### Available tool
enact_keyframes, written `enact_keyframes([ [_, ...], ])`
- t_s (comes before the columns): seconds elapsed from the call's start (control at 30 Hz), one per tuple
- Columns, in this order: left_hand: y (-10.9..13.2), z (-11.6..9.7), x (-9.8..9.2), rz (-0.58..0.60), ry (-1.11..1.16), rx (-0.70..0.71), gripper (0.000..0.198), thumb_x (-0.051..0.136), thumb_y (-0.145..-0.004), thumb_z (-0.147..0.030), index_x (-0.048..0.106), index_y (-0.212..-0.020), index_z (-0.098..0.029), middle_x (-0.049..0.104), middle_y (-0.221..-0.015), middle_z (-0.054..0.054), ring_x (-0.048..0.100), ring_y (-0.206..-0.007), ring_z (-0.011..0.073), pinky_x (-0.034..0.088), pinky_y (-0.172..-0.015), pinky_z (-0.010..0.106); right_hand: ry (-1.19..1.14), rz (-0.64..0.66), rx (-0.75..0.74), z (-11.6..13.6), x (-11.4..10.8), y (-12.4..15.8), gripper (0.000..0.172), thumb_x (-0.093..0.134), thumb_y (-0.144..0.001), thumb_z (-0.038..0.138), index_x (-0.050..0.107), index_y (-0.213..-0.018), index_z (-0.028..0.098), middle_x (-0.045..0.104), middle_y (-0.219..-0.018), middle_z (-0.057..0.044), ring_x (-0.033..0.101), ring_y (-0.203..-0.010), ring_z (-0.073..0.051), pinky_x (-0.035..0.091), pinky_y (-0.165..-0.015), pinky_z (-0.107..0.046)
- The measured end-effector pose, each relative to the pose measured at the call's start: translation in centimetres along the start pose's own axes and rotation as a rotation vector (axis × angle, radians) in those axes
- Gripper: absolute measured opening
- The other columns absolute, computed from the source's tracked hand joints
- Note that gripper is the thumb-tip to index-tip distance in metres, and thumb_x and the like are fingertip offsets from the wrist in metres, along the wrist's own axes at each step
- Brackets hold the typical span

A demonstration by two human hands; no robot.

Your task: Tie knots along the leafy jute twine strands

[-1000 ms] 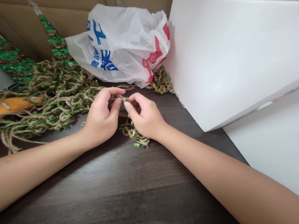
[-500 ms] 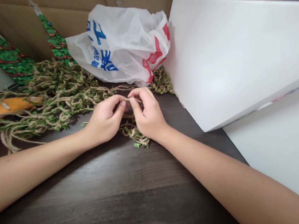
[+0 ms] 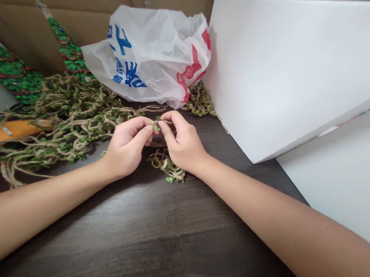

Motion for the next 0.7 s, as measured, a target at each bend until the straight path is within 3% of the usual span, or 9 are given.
enact_keyframes([
  [0.13, 0.0, -0.2, 0.2, 0.026, 0.055, 0.018, 0.020, 0.050, -0.092, -0.017, 0.059, -0.074, -0.018, 0.057, -0.066, -0.001, 0.058, -0.070, 0.0130, 0.050, -0.069, 0.026, -0.070, 0.003, 0.003, -0.2, 0.1, 0.1, 0.006, 0.051, -0.098, 0.027, 0.053, -0.102, 0.023, 0.063, -0.092, -0.002, 0.061, -0.081, -0.016, 0.050, -0.076, -0.032],
  [0.27, 0.1, -0.2, 0.4, 0.080, 0.089, 0.041, 0.018, 0.053, -0.093, -0.021, 0.066, -0.081, -0.018, 0.060, -0.067, -0.001, 0.062, -0.072, 0.0142, 0.053, -0.067, 0.026, 0.034, 0.027, -0.039, 0.3, 0.1, 0.0, 0.009, 0.050, -0.095, 0.017, 0.056, -0.101, 0.021, 0.064, -0.093, -0.004, 0.060, -0.087, -0.018, 0.049, -0.081, -0.034],
  [0.47, 0.0, 0.2, -0.1, -0.019, 0.056, 0.034, 0.018, 0.055, -0.096, -0.026, 0.071, -0.096, -0.019, 0.067, -0.076, 0.002, 0.065, -0.079, 0.0154, 0.055, -0.072, 0.027, 0.092, 0.078, -0.067, 0.7, 0.3, -0.2, 0.015, 0.047, -0.098, 0.019, 0.060, -0.090, 0.020, 0.062, -0.090, -0.004, 0.058, -0.087, -0.018, 0.047, -0.082, -0.034],
  [0.7, -0.4, 1.1, -0.3, -0.091, -0.105, 0.025, 0.018, 0.052, -0.095, -0.019, 0.069, -0.099, -0.016, 0.070, -0.088, 0.003, 0.064, -0.088, 0.0163, 0.052, -0.083, 0.029, 0.145, 0.070, -0.057, 1.1, 0.1, 0.0, 0.019, 0.052, -0.099, 0.028, 0.057, -0.083, 0.018, 0.058, -0.079, -0.001, 0.054, -0.076, -0.015, 0.043, -0.075, -0.031],
])
Point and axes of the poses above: each hand's wrist, its own y-axis away from the middle knuckle, its own x-axis out of the palm, z = x × y, the point moved 5 cm from there along -y, towards the middle knuckle
